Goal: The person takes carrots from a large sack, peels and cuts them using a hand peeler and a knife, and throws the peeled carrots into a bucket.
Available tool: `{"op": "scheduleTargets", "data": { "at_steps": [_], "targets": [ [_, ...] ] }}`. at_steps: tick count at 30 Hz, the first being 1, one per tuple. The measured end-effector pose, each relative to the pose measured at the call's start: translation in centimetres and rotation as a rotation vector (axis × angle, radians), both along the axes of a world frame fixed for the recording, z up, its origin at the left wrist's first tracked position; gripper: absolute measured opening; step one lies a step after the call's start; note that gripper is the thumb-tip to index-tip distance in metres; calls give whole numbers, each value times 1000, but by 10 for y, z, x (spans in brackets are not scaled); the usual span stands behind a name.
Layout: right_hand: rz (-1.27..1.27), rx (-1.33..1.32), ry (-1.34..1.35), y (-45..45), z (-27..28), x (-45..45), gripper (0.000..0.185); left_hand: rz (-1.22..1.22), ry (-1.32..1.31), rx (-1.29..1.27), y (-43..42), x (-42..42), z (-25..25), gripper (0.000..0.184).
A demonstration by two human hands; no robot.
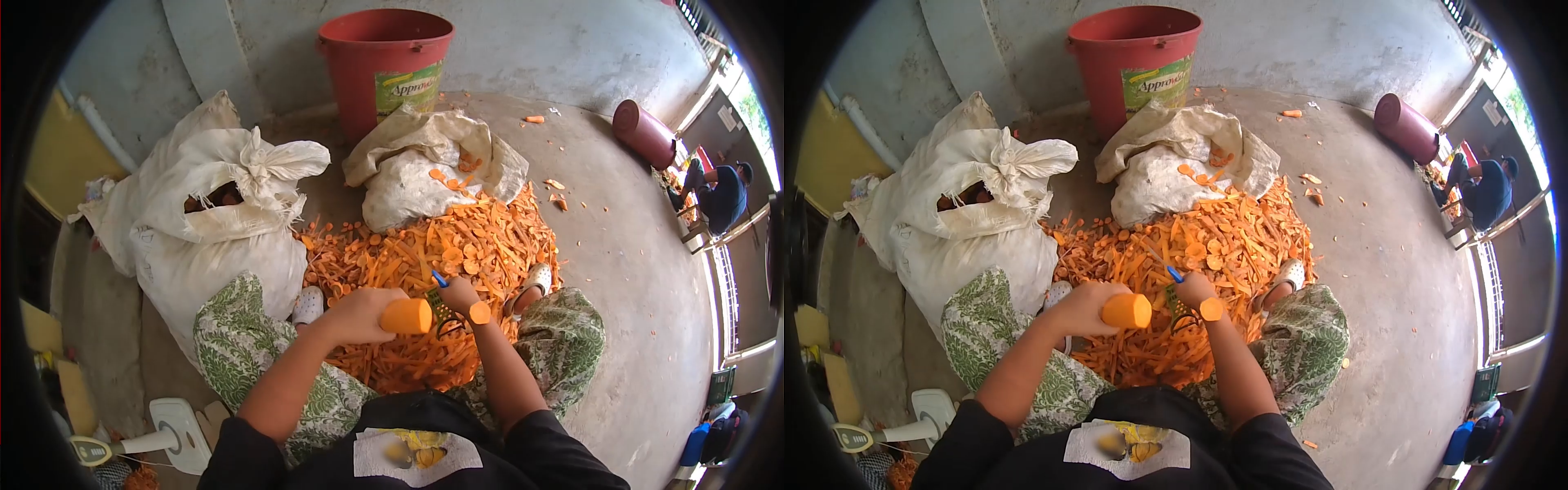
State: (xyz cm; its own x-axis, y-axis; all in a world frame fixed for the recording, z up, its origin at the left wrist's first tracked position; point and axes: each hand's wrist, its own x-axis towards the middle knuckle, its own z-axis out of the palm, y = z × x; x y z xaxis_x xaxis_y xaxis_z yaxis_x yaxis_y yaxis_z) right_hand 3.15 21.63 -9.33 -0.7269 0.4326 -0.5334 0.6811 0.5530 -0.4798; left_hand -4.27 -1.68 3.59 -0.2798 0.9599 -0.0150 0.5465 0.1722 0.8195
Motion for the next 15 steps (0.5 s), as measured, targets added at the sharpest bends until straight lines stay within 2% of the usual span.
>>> {"op": "scheduleTargets", "data": {
  "at_steps": [2, 4, 6, 7, 9, 10, 12, 14, 15],
  "targets": [
    [66, 138, -97, -1, 13, 1, 32, 105, -44, -31, -3, -5, -2, 40],
    [74, 153, -110, 3, 18, 1, 32, 128, -48, -34, -3, -5, -4, 41],
    [172, 147, -169, 7, 23, 2, 30, 81, -12, -282, -4, -4, -13, 41],
    [169, 151, -168, 8, 26, 4, 30, 79, -9, -277, -5, -2, -18, 41],
    [130, 107, -182, -1, 28, 8, 28, -273, 349, -796, -10, -2, -27, 39],
    [131, 108, -178, -8, 31, 8, 28, -270, 352, -796, -10, -7, -32, 39],
    [373, 18, -240, -24, 34, 8, 27, -693, 503, -1142, -8, -25, -35, 35],
    [435, 19, -260, -42, 31, 9, 27, -534, 664, -1048, -3, -69, -12, 33],
    [499, 16, -280, -48, 29, 9, 27, -394, 764, -1082, 11, -93, 30, 38]
  ]
}}
